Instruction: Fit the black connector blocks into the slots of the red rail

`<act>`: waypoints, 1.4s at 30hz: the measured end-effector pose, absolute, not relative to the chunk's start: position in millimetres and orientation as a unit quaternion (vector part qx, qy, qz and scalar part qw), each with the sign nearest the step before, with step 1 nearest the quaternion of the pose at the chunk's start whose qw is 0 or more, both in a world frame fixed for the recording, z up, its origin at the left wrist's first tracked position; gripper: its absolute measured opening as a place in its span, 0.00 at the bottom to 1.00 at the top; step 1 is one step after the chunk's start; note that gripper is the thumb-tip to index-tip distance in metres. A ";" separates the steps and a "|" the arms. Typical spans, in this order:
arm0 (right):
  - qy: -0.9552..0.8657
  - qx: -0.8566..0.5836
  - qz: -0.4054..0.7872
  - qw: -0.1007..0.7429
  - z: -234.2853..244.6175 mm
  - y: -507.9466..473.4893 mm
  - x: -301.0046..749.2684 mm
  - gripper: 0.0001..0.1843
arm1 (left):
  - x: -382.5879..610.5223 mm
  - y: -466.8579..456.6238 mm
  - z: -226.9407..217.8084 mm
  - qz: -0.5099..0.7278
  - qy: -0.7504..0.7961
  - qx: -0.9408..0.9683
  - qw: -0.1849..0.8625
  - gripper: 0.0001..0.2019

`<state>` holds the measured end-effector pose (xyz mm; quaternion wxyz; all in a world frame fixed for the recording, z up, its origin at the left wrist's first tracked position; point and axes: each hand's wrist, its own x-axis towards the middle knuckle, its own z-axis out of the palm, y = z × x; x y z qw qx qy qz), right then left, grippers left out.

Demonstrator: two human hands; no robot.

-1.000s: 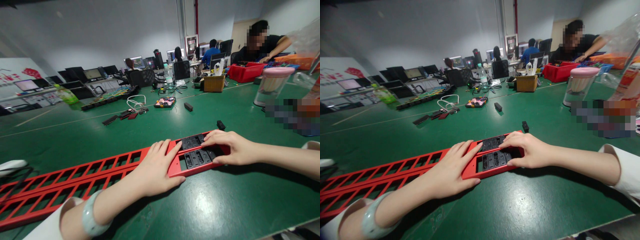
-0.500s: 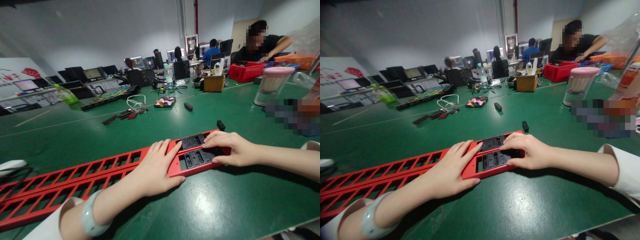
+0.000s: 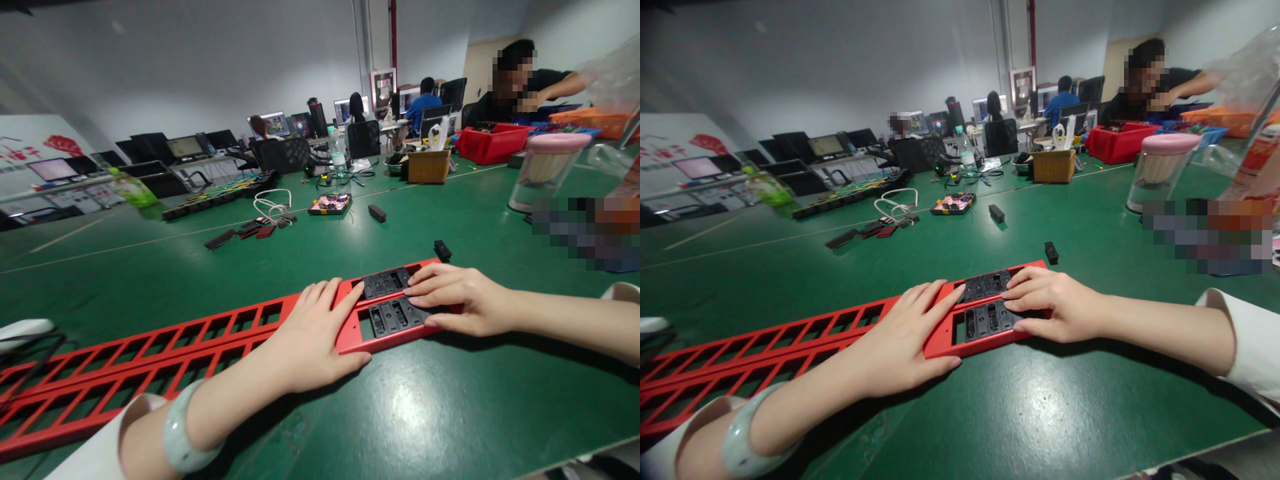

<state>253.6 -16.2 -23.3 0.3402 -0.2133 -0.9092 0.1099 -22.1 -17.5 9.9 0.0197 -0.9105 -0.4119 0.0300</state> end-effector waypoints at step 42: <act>-0.866 -0.424 0.092 0.249 -45.4 55.3 323.6 0.23 | -21.7 -19.3 13.8 0.040 -0.407 -0.912 0.020 0.43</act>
